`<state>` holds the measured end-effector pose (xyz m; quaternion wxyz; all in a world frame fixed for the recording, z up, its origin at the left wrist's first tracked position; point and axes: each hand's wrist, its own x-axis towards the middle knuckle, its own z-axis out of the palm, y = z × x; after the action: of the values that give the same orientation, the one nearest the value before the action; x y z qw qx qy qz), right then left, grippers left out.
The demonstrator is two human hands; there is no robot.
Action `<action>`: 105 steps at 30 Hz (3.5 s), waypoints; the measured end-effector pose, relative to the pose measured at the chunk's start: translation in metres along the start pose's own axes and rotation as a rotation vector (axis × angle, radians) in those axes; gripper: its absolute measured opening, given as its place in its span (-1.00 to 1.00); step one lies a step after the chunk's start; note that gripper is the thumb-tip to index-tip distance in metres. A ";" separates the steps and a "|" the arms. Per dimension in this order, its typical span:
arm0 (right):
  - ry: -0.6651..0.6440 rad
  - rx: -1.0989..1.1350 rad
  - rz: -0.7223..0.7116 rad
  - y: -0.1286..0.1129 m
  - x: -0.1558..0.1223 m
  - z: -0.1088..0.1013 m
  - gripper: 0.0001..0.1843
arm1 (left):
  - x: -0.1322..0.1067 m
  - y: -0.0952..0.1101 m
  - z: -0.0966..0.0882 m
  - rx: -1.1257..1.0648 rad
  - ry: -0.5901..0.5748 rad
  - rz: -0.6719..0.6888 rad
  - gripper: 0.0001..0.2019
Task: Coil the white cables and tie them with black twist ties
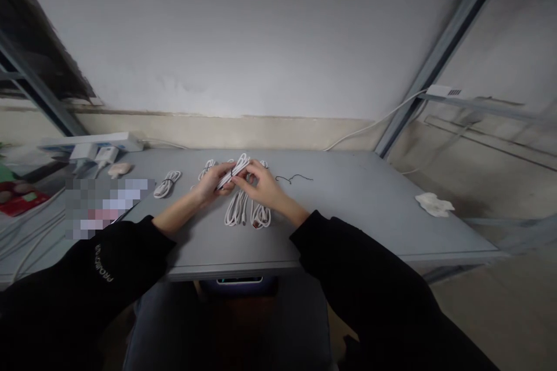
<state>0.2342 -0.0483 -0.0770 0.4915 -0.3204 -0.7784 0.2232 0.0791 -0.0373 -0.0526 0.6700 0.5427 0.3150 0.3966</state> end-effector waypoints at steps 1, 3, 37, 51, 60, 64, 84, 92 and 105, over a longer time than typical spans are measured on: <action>-0.015 0.032 0.026 0.000 0.000 0.000 -0.85 | 0.000 0.000 0.000 0.008 0.007 0.002 -0.72; -0.044 0.093 0.070 0.000 0.000 0.001 -0.85 | 0.000 0.000 0.000 0.035 0.033 0.012 -0.71; 0.031 -0.280 -0.189 0.005 0.001 -0.008 -0.80 | -0.002 0.001 0.008 0.381 0.158 0.132 -0.94; 0.010 -0.338 -0.124 0.001 -0.004 -0.009 -0.79 | 0.000 -0.004 0.004 0.373 0.148 0.220 -0.69; 0.144 -0.177 0.007 0.005 -0.005 0.004 -0.81 | 0.001 -0.005 0.004 0.445 0.188 0.261 -0.74; 0.147 -0.113 0.022 0.003 -0.007 0.007 -0.74 | 0.001 -0.005 0.006 0.436 0.181 0.255 -0.74; 0.189 -0.267 -0.111 0.009 -0.005 0.001 -0.86 | -0.001 -0.003 0.000 0.500 0.166 0.232 -0.51; 0.167 -0.518 -0.217 0.008 -0.005 -0.007 -0.78 | -0.004 0.000 0.006 0.456 0.137 0.172 -0.55; 0.105 -0.462 -0.254 0.007 -0.005 -0.010 -0.74 | -0.002 -0.002 0.007 0.351 0.117 0.111 -0.54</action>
<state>0.2473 -0.0472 -0.0805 0.4690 -0.3349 -0.8162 -0.0405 0.0849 -0.0426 -0.0529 0.5226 0.6439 0.3874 0.4027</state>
